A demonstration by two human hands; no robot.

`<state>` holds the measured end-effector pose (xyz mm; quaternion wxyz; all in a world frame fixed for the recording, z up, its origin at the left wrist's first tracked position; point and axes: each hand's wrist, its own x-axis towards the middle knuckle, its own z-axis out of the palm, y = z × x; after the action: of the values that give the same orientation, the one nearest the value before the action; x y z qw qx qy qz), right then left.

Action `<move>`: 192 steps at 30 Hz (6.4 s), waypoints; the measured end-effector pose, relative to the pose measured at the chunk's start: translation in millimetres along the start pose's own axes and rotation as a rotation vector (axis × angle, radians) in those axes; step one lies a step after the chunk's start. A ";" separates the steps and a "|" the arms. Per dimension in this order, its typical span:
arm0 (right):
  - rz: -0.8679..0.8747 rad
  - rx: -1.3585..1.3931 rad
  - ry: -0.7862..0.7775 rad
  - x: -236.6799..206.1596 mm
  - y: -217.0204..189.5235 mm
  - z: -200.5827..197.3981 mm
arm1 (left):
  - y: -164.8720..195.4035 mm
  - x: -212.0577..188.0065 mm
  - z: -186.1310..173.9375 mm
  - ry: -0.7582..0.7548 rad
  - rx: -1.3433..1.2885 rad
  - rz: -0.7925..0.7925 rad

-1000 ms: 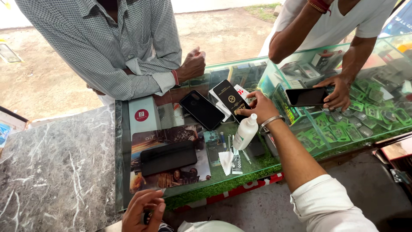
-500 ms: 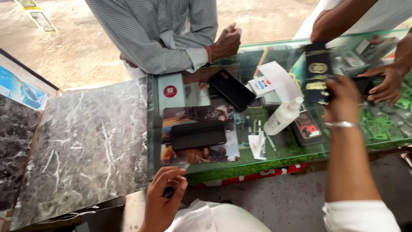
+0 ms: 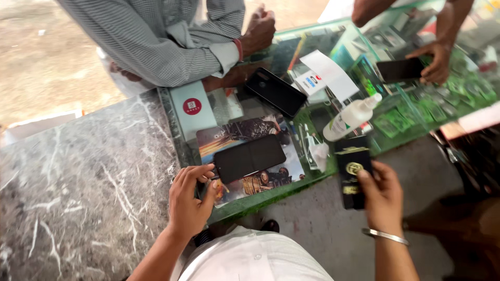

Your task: The person applies a screen protector to a smartphone at a glass shop counter. They peel the backing off the protector, wipe the phone screen with a wet wipe, spray cleaning liquid onto the screen, wipe it with a tissue, then align the protector over the phone and press it down while smoothing it with their fingers.

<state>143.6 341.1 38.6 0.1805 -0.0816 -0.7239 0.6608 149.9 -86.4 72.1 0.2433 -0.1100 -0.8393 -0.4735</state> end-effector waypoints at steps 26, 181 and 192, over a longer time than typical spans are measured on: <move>0.065 -0.562 -0.090 1.0 -97.5 158.3 | -17.3 -4.7 -6.5 -0.073 -0.053 0.070; -0.286 0.039 -1.264 -13.2 -66.0 115.0 | 110.0 -131.7 -86.9 0.364 -0.502 -0.908; -0.658 -0.476 -0.971 76.7 -105.8 150.2 | 5.0 -107.7 -186.5 0.496 0.448 -0.595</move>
<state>30.2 217.1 145.5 0.0020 0.4165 -0.8376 0.3535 301.1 -237.0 101.4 0.3083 0.3087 -0.8325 -0.3416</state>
